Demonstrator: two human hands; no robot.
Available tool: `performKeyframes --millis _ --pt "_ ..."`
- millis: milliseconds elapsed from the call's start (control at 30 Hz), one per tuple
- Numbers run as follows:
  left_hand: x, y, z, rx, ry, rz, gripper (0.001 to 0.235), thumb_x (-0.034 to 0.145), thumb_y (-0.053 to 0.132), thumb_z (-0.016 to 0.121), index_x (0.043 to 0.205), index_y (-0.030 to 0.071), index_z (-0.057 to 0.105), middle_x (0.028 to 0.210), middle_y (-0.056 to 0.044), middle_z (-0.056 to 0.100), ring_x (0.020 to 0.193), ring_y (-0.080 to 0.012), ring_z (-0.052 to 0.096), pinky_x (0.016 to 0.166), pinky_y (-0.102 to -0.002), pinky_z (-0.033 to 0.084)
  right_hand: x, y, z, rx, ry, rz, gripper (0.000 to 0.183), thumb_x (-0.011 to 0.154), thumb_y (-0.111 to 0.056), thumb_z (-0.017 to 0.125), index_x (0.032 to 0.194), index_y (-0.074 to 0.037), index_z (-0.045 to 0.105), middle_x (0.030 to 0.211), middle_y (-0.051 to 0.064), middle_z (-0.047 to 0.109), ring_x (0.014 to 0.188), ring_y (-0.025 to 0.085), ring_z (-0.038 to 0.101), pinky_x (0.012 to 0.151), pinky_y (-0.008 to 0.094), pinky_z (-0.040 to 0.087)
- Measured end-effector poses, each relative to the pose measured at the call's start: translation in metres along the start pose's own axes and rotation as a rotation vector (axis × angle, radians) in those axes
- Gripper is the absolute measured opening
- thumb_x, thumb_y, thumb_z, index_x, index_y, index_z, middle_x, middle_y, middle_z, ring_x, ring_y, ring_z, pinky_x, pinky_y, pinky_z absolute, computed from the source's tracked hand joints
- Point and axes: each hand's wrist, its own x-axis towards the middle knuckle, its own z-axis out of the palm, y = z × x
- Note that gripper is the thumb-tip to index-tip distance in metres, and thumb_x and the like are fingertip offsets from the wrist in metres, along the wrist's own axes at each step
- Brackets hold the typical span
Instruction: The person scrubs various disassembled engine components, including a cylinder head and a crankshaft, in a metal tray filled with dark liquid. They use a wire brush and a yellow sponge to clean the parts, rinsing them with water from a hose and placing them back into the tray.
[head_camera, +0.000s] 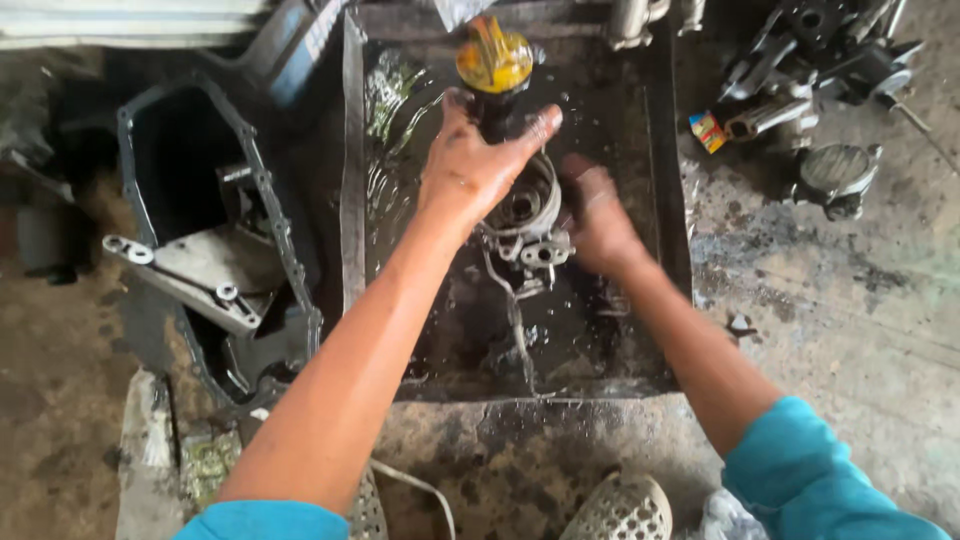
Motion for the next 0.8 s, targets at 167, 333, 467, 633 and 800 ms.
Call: performKeyframes --millis 167,333,467,633,800 --pt "0.002 0.003 0.0 0.372 0.19 -0.128 0.1 0.082 0.044 0.086 0.149 -0.006 0.032 0.131 -0.024 0.063 0.123 -0.0341 0.063 0.102 -0.038 0.05 -0.02 -0.001 0.0 -0.72 -0.173 -0.301 0.069 0.08 -0.029 0.07 0.144 -0.01 0.052 0.158 0.024 0.037 0.145 0.044 0.029 0.119 0.062 0.018" --pt "-0.024 0.021 0.002 0.127 0.078 0.063 0.07 0.083 0.026 0.078 0.141 -0.003 0.052 0.128 -0.018 0.076 0.121 -0.0297 0.073 0.102 -0.039 0.054 -0.015 -0.002 0.0 -0.87 -0.355 -0.137 0.08 0.067 -0.026 0.071 0.143 -0.01 0.052 0.156 0.02 0.035 0.147 0.042 0.026 0.12 0.059 0.017" --pt "-0.037 0.031 -0.003 0.479 0.033 0.35 0.083 0.085 0.027 0.086 0.148 -0.002 0.041 0.135 -0.023 0.062 0.124 -0.0395 0.062 0.102 -0.041 0.051 -0.019 -0.002 -0.003 -0.778 -0.219 -0.165 0.063 0.075 -0.033 0.073 0.131 -0.009 0.06 0.154 0.019 0.042 0.148 0.041 0.033 0.122 0.057 0.022" --pt "-0.043 0.04 -0.012 0.539 0.103 0.521 0.074 0.087 0.022 0.084 0.146 0.002 0.046 0.148 -0.02 0.053 0.117 -0.0422 0.062 0.099 -0.039 0.054 -0.042 -0.026 0.003 -0.784 -0.127 -0.145 0.044 0.087 -0.02 0.068 0.13 -0.008 0.07 0.154 0.021 0.047 0.144 0.04 0.037 0.114 0.053 0.033" --pt "-0.049 0.041 -0.01 0.505 0.061 0.557 0.083 0.08 0.04 0.094 0.143 0.012 0.049 0.147 -0.012 0.054 0.124 -0.0352 0.065 0.099 -0.045 0.053 -0.044 -0.067 -0.044 -0.42 -0.153 0.493 0.055 0.08 0.005 0.062 0.133 -0.009 0.066 0.128 0.017 0.072 0.123 0.031 0.069 0.105 0.037 0.054"
